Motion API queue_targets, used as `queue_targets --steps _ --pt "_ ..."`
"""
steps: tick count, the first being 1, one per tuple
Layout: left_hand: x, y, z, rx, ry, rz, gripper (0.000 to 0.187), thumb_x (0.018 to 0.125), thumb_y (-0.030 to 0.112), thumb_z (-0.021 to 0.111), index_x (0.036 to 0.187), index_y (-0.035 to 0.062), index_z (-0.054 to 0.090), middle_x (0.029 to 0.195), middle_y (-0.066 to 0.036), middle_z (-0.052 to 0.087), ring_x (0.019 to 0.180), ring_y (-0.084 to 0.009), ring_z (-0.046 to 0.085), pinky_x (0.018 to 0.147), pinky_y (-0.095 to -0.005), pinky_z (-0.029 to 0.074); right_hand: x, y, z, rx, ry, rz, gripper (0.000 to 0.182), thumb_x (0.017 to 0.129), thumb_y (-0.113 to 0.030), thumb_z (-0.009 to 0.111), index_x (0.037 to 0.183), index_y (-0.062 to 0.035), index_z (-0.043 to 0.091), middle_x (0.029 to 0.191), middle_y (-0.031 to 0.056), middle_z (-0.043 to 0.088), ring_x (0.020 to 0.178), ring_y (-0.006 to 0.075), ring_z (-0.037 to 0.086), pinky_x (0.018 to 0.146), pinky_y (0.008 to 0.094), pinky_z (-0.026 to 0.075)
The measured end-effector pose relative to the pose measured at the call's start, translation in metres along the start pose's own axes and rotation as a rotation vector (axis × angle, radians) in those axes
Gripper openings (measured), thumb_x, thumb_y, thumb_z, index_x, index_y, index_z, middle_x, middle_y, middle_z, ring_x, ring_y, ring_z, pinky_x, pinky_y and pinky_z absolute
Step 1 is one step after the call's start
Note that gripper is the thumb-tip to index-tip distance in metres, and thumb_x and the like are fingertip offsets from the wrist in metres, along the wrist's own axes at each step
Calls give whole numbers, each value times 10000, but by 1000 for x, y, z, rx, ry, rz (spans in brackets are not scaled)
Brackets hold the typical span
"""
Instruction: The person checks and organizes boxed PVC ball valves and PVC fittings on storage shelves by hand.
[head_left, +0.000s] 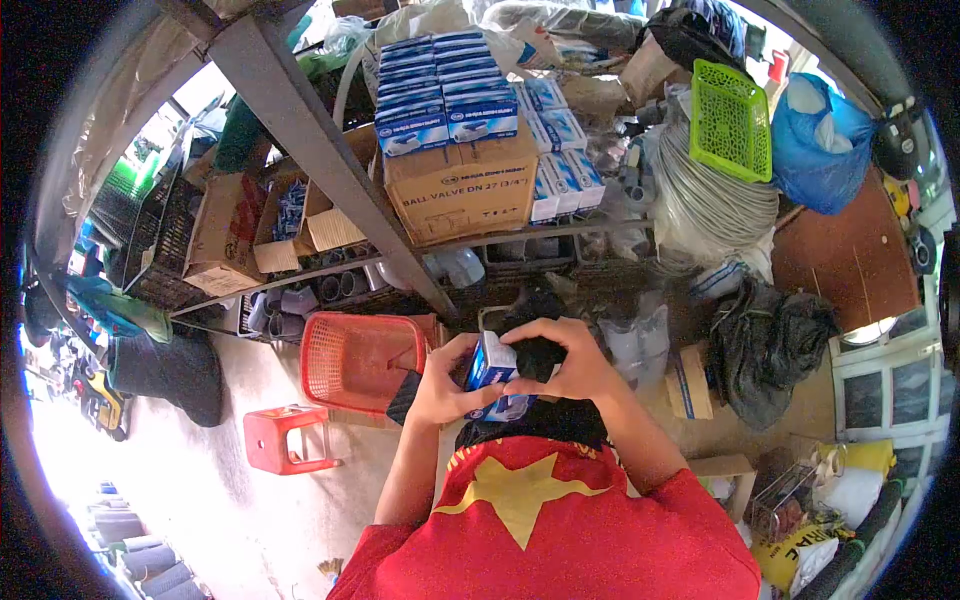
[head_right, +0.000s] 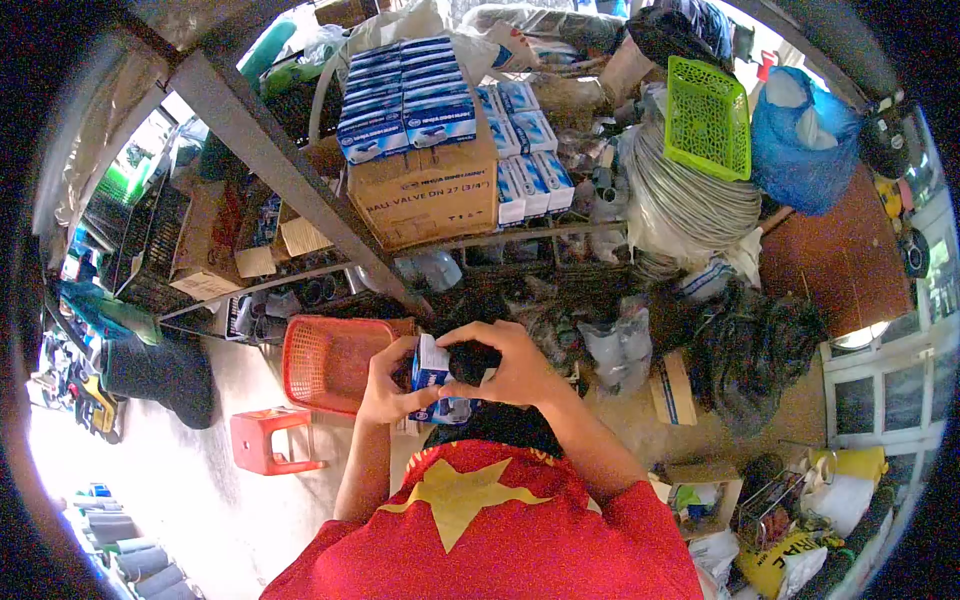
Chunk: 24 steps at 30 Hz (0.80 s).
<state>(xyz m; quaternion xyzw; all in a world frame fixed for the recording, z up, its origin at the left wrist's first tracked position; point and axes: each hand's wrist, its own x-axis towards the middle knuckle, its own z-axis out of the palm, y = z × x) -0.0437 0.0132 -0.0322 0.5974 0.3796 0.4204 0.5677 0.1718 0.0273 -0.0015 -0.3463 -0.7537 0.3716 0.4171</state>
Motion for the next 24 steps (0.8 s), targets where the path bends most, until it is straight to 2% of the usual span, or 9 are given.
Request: queue_targets --steps 4,7,10,13,16,17,20,21,24 --pt "1 -2 -4 82 -14 76 622 648 239 842 1135 -44 576 962 -82 650 889 -138 601 799 -290 486 -6 -2 4 -73 36 39 543 629 -345 868 1091 -143 669 949 85 692 762 264 637 721 351 492" --pt "1 -2 -5 149 -4 62 639 646 245 850 1143 -47 577 990 -86 649 915 -141 599 827 -291 480 -22 17 9 -168 79 18 577 614 -359 876 1105 -146 662 884 79 681 680 254 587 674 341 463" --pt "2 -2 -2 15 -22 20 640 650 244 849 1153 -47 580 1013 -85 647 942 -145 597 854 -292 471 -29 24 17 -192 214 -34 609 625 -346 871 1137 -113 639 846 67 652 642 221 541 647 325 423" --pt "1 -11 1 -69 -25 5 647 651 233 844 1173 -40 576 1030 -80 645 960 -150 597 875 -295 463 -37 22 29 -44 363 78 646 681 -320 840 1214 -68 575 980 79 614 825 192 578 784 314 442" --pt "4 -10 2 -296 70 -25 625 659 226 829 1172 -30 579 1033 -73 641 923 -153 601 850 -299 470 -41 14 55 336 318 148 753 805 -249 734 1393 -41 312 1230 131 487 1113 212 482 993 338 345" --pt "4 -13 0 -322 84 -90 580 703 249 788 1169 -23 575 1033 -71 631 913 -145 588 824 -290 465 -40 13 60 462 301 169 794 846 -225 699 1453 -32 224 1314 148 445 1209 218 450 1062 345 312" --pt "10 -15 16 -368 229 -66 523 768 281 726 1163 -19 560 1025 -61 612 915 -126 562 800 -269 451 -38 9 68 482 318 201 876 879 -194 653 1500 -19 61 1363 169 423 1225 234 448 1064 361 312" --pt "10 -15 23 -350 261 -45 468 838 283 655 1188 2 521 1022 -46 586 929 -116 547 799 -260 447 -40 10 68 417 275 194 940 885 -196 640 1507 -19 -43 1388 196 409 1233 253 451 1061 357 315" --pt "12 -13 33 -491 376 -67 393 892 245 594 1202 28 489 1014 -35 568 911 -112 545 798 -264 455 -46 12 69 262 220 198 957 887 -199 635 1502 -19 -75 1347 217 462 1197 277 492 1043 348 339"
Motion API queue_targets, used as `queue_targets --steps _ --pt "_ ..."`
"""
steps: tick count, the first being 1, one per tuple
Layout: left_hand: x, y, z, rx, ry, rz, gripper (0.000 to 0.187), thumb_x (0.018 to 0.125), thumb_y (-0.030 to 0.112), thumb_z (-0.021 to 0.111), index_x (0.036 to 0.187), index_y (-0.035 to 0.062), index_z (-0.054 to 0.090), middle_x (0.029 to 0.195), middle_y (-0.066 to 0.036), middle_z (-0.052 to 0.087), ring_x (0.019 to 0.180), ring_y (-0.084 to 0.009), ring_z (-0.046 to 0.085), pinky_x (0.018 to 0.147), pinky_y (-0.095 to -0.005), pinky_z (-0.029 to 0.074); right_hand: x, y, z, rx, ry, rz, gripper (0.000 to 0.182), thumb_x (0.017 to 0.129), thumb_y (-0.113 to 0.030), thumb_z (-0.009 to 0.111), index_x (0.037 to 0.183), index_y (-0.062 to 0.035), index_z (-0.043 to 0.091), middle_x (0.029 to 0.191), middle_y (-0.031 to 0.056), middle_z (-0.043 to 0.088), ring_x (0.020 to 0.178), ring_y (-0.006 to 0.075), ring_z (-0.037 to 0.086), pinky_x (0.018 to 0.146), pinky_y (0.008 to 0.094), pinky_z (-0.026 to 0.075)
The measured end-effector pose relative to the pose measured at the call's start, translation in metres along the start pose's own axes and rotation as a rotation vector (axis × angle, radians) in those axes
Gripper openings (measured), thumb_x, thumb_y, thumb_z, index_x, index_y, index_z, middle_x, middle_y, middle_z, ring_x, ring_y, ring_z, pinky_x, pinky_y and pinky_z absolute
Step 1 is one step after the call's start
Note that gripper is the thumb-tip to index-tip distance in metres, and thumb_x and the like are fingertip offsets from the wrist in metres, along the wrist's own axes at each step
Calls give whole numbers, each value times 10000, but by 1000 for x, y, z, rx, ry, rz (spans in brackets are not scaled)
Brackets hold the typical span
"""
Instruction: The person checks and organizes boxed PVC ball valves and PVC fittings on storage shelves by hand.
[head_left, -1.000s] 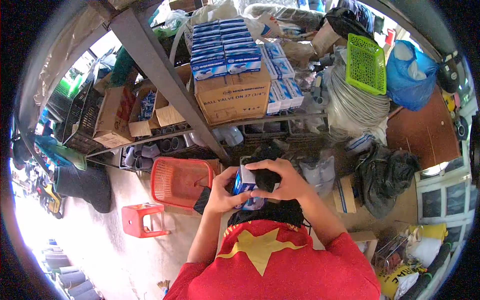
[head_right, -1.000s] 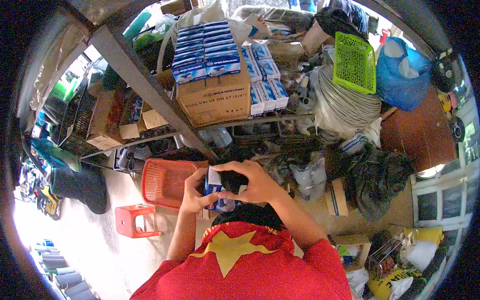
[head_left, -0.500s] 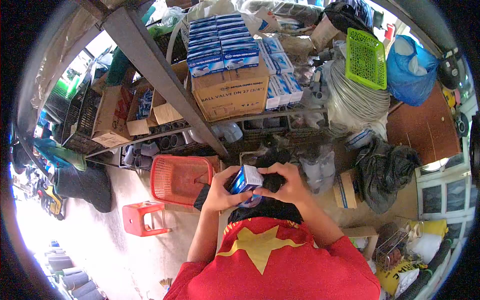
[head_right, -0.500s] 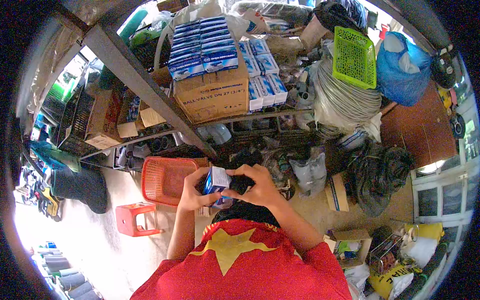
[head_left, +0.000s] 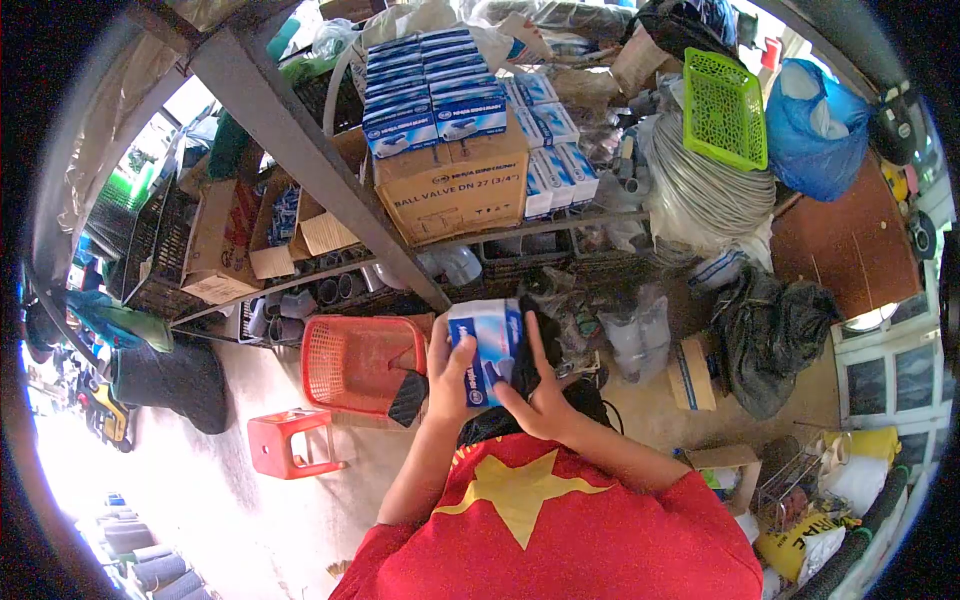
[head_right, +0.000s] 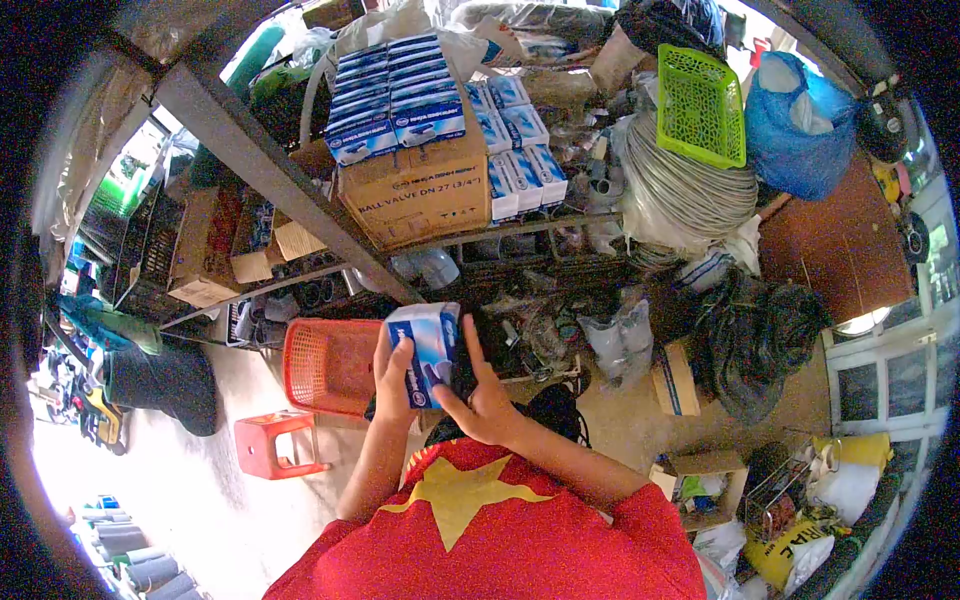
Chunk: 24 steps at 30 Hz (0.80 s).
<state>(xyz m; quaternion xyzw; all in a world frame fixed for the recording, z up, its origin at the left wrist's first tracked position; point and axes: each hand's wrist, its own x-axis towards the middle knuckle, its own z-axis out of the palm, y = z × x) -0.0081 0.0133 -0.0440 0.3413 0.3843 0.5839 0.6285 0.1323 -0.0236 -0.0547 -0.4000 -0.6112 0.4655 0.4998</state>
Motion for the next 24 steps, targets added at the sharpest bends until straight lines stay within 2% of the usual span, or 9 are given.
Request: queue_targets --steps 1,4,5,9,13,19,22,23,24 --pt "0 4 2 -60 42 -15 340 922 216 558 1206 51 476 1017 -29 562 908 -113 548 805 -270 461 1 -10 -1 -24 -8 9 889 882 -203 646 1507 -3 47 1293 216 521 1152 290 535 1021 344 366" --pt "9 -1 -4 -3 125 3 333 943 222 543 1219 54 462 1064 -39 548 935 -111 542 825 -269 459 3 1 -9 -25 -43 173 815 863 -193 679 1485 16 196 1264 187 556 1115 248 554 997 324 389" --pt "11 -1 -4 17 109 4 350 949 244 542 1228 51 456 1073 -45 546 934 -116 541 833 -269 455 4 0 -6 54 88 150 705 844 -184 709 1419 18 352 1250 141 564 1099 187 543 980 295 398" --pt "12 17 -2 237 -92 40 465 958 231 556 1327 -7 404 1177 -93 546 1055 -143 524 918 -286 429 9 13 -6 477 192 187 594 857 -242 723 1328 -14 444 1178 62 578 1088 146 533 970 311 412" --pt "17 21 -11 302 -280 41 615 942 195 590 1430 -42 302 1286 -149 518 1142 -173 513 1003 -308 386 0 21 -21 668 158 421 591 894 -304 679 1342 -9 434 1178 31 582 1090 138 534 963 321 422" --pt "13 51 -2 561 -328 117 763 790 -21 625 1471 31 283 1247 -133 525 1012 -166 572 804 -287 525 3 19 -36 340 108 181 715 829 -290 751 1380 5 404 1218 74 582 1108 154 537 991 328 410" --pt "19 61 -10 577 -434 -10 766 754 -45 603 1459 29 315 1258 -119 563 1072 -155 580 916 -303 470 3 9 -42 191 88 166 782 777 -269 793 1390 15 398 1245 108 577 1140 167 528 1020 330 387" --pt "23 56 -14 597 -481 31 782 765 -35 644 1459 44 293 1221 -132 541 1003 -166 585 817 -290 524 4 5 -45 98 77 151 787 770 -265 797 1389 16 401 1251 117 576 1149 168 523 1023 330 384" --pt "24 54 -14 618 -472 38 770 761 -39 639 1448 40 300 1209 -136 549 1001 -167 589 820 -293 523 5 0 -49 5 68 136 791 762 -260 800 1389 17 404 1258 126 574 1159 168 519 1025 329 380"
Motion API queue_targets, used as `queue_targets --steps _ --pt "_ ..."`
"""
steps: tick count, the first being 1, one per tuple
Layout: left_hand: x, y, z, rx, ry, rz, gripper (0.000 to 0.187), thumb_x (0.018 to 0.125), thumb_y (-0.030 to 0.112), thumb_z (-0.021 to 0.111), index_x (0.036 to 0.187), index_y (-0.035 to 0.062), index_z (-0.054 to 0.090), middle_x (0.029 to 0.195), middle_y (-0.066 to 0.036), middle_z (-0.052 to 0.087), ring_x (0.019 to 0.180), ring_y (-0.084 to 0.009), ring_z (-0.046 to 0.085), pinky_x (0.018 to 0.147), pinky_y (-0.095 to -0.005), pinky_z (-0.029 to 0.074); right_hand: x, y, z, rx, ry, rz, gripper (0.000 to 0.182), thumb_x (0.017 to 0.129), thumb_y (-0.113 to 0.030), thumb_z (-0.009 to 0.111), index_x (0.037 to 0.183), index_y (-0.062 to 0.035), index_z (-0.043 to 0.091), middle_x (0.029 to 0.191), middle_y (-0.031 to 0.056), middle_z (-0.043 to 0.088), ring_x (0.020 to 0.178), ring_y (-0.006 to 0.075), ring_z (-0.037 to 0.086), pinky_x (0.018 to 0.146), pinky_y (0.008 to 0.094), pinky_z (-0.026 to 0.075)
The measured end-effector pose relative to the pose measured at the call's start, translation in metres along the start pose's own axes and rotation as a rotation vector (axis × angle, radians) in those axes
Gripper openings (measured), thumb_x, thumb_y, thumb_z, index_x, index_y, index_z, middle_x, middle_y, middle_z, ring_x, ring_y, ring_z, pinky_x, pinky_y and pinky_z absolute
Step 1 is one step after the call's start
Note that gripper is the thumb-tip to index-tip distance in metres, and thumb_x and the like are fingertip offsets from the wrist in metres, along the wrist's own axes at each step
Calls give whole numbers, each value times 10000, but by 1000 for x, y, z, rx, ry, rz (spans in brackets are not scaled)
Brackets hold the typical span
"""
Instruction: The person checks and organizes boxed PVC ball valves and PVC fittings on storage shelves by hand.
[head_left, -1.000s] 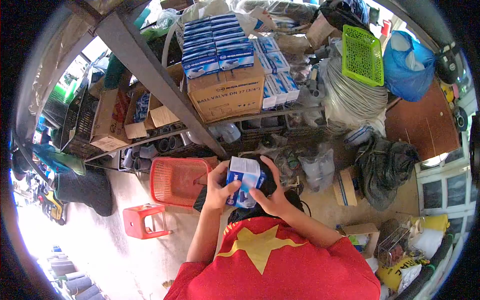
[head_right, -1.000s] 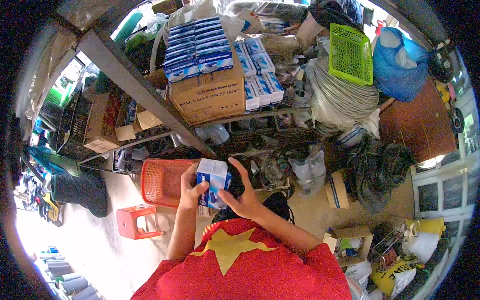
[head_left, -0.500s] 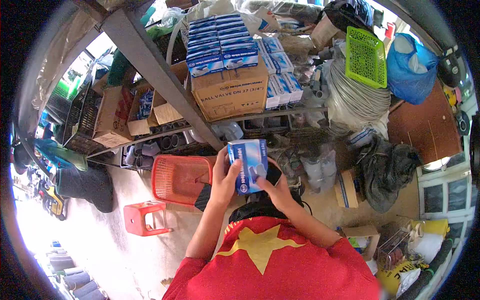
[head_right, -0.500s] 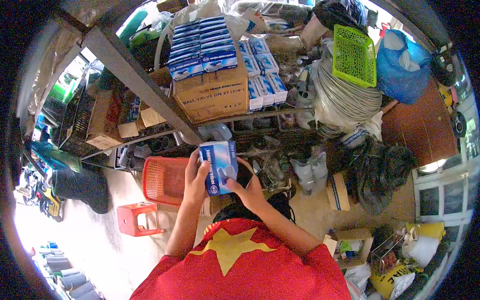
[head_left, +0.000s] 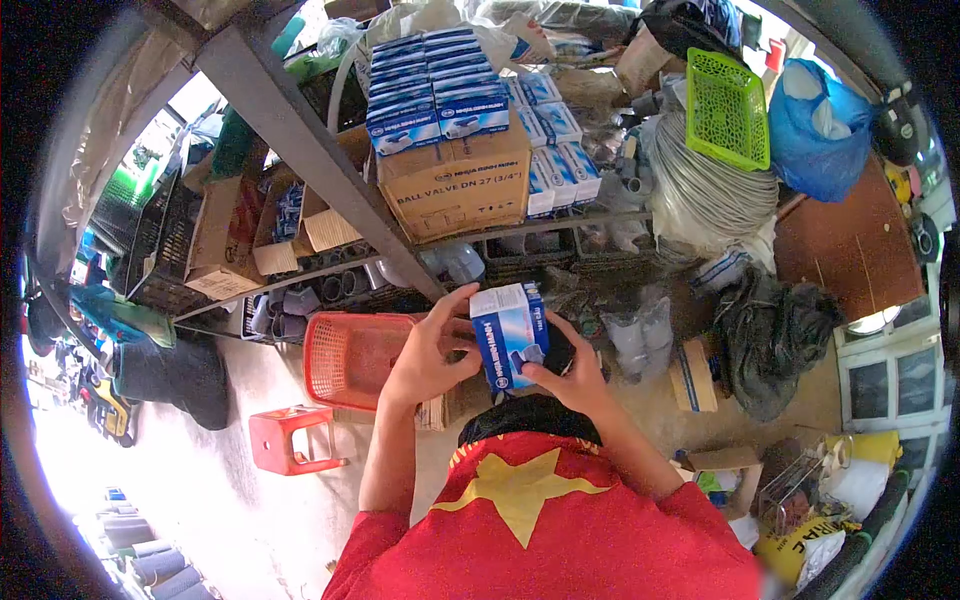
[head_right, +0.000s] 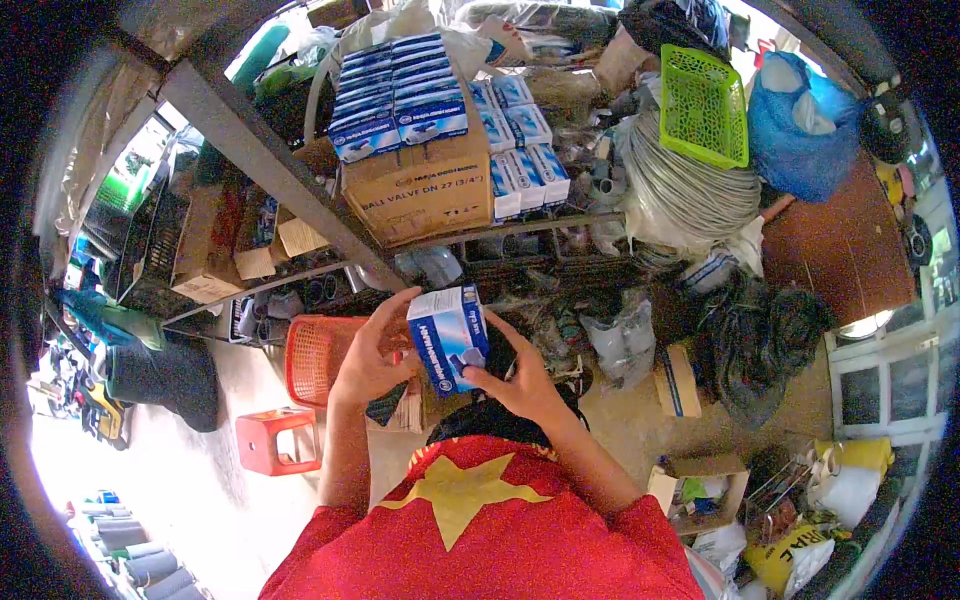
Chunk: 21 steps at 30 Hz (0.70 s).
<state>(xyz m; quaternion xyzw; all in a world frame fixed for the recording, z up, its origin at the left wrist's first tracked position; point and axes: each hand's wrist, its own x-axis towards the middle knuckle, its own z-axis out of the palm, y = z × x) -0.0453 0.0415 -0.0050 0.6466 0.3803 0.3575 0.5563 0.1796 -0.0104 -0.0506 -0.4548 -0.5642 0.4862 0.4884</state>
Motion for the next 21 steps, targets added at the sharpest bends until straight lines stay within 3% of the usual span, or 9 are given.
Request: queue_targets --steps 4,7,11,17,20,21 --pt "2 -6 12 60 80 41 724 747 -51 607 1404 30 316 1147 -147 577 988 -180 604 833 -305 514 2 -1 -6 -56 -9 12 774 753 -243 801 1377 19 426 1261 152 578 1170 163 517 1025 322 377" --pt "4 -2 21 79 121 49 703 744 -51 572 1392 38 315 1086 -151 590 966 -192 611 835 -313 503 -2 1 -3 -26 48 14 777 741 -244 820 1360 32 441 1204 122 606 1110 151 545 996 315 403" --pt "2 -3 24 110 156 60 668 740 -50 545 1366 51 336 1041 -151 589 923 -196 613 827 -311 490 -6 16 0 149 68 28 759 753 -199 806 1376 15 428 1241 115 589 1151 171 527 1031 329 374" --pt "0 -2 30 262 186 60 577 762 -68 494 1312 51 366 1040 -151 586 833 -198 613 752 -320 502 -5 23 -1 200 70 63 727 768 -198 800 1362 15 438 1217 95 591 1115 160 540 1009 323 394" --pt "1 -25 25 3 286 60 560 766 -113 439 1300 46 379 1013 -147 596 809 -190 618 728 -314 503 -7 25 0 301 101 119 698 782 -204 792 1349 15 449 1190 78 596 1083 150 549 978 314 417" --pt "1 -16 21 103 250 114 550 786 -139 424 1305 41 394 1061 -156 589 821 -181 628 737 -300 512 -7 28 4 339 123 130 691 785 -209 790 1345 14 453 1183 73 597 1072 145 552 967 313 425"
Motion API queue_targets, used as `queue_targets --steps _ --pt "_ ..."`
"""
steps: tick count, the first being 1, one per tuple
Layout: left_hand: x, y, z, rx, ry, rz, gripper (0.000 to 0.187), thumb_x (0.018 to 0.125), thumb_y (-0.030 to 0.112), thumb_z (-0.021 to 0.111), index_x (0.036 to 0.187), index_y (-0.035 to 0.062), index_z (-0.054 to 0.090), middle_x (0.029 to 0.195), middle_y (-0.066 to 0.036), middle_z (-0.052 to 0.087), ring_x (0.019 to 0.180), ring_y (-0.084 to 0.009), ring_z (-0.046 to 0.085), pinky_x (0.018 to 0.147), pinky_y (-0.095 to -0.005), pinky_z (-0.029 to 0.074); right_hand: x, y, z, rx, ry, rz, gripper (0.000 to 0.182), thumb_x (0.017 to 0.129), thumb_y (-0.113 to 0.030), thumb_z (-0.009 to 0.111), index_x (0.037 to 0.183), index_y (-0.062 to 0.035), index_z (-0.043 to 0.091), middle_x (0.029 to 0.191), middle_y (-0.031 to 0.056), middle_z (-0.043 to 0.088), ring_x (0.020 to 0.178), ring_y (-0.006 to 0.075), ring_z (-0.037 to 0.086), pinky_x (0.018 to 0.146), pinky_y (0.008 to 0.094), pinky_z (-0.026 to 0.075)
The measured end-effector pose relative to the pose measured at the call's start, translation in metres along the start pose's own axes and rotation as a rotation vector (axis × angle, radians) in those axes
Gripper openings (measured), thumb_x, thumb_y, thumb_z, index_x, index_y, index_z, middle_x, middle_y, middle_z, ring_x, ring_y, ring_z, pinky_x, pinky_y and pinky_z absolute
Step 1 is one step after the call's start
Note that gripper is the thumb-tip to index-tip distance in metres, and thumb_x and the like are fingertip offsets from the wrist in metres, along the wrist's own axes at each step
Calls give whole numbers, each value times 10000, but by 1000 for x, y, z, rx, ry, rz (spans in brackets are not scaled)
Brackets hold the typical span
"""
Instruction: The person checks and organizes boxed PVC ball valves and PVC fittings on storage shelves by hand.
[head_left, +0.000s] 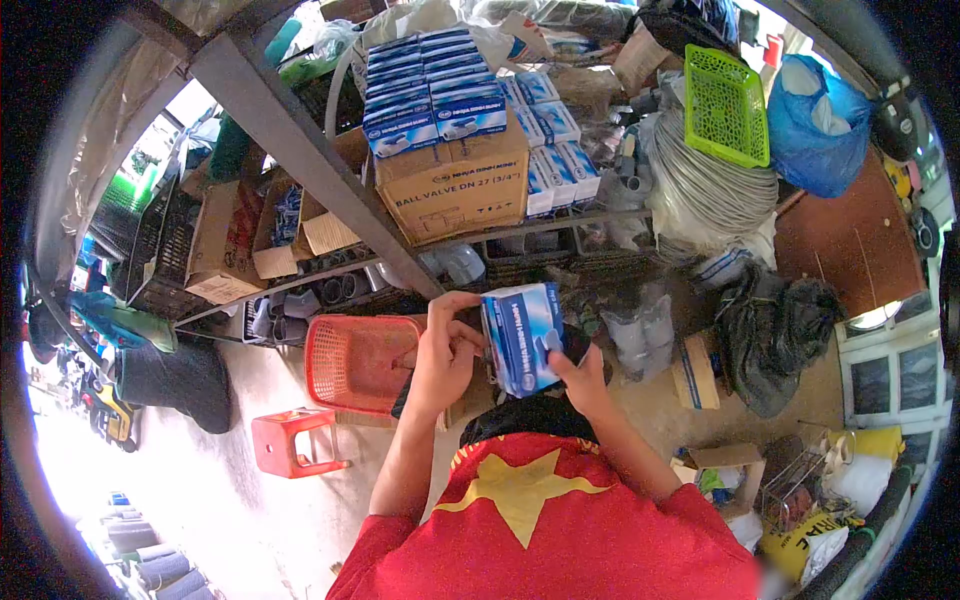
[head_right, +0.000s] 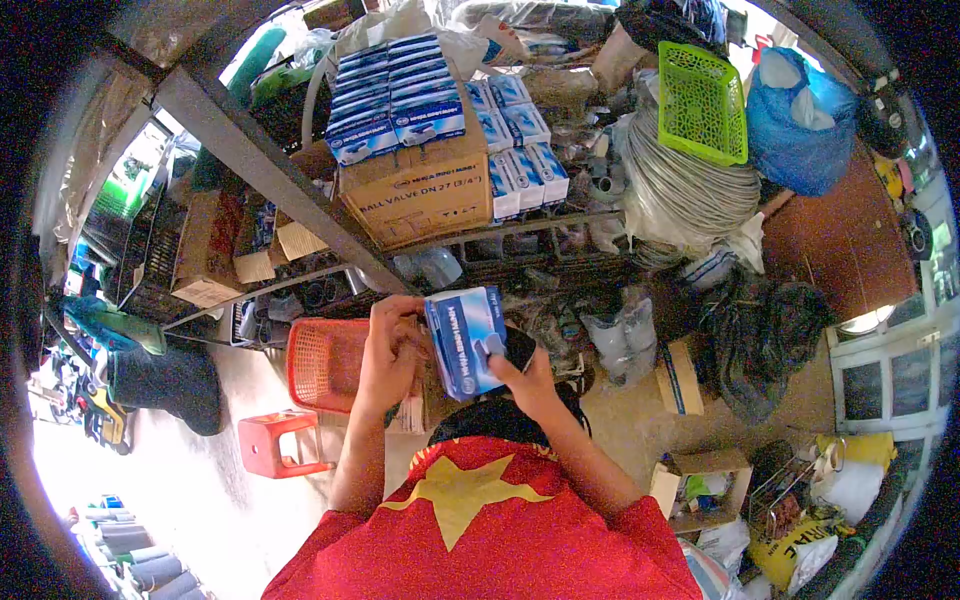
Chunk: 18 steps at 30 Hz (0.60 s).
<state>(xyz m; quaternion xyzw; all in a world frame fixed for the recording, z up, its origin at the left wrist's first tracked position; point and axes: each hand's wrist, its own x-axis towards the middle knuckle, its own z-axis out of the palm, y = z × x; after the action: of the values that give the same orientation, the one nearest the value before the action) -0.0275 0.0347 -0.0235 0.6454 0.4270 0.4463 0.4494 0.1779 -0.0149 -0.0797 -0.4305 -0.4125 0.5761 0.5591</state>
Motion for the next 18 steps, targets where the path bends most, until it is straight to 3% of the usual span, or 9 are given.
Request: queue_targets --steps 1,2,6,9,15,18 --pt "1 1 -3 12 -32 -6 543 798 -120 456 1313 41 395 1087 -154 581 836 -183 628 739 -299 515 -1 2 1 38 24 11 684 788 -213 789 1341 14 457 1175 69 598 1061 141 555 956 312 433" --pt "0 0 -5 22 -63 -15 539 810 -102 488 1321 42 396 1112 -153 573 851 -184 627 740 -297 518 1 2 0 -114 27 -90 663 799 -224 782 1332 12 464 1167 69 604 1053 133 557 940 315 444" --pt "-2 2 -5 41 -137 -33 558 836 -7 613 1351 48 404 1205 -133 548 929 -182 617 749 -295 528 2 9 1 54 33 -11 660 805 -251 777 1324 16 469 1164 73 606 1058 142 556 947 324 441" --pt "-1 10 0 -62 -61 -73 587 822 36 667 1353 53 419 1209 -106 563 969 -174 601 760 -295 525 2 8 -6 -25 2 -22 664 806 -270 774 1321 17 470 1161 77 609 1059 149 557 947 325 443" --pt "2 17 -2 -8 -126 -121 608 809 28 685 1359 61 428 1227 -80 561 969 -163 599 771 -291 526 2 7 -6 -27 11 10 668 800 -286 778 1310 20 475 1154 82 612 1053 150 561 946 330 446" --pt "3 5 -5 -129 -150 -135 607 803 22 691 1352 62 435 1223 -73 563 969 -157 598 781 -289 520 1 13 -8 45 16 67 667 791 -279 785 1302 20 479 1158 82 609 1058 153 560 957 330 440"
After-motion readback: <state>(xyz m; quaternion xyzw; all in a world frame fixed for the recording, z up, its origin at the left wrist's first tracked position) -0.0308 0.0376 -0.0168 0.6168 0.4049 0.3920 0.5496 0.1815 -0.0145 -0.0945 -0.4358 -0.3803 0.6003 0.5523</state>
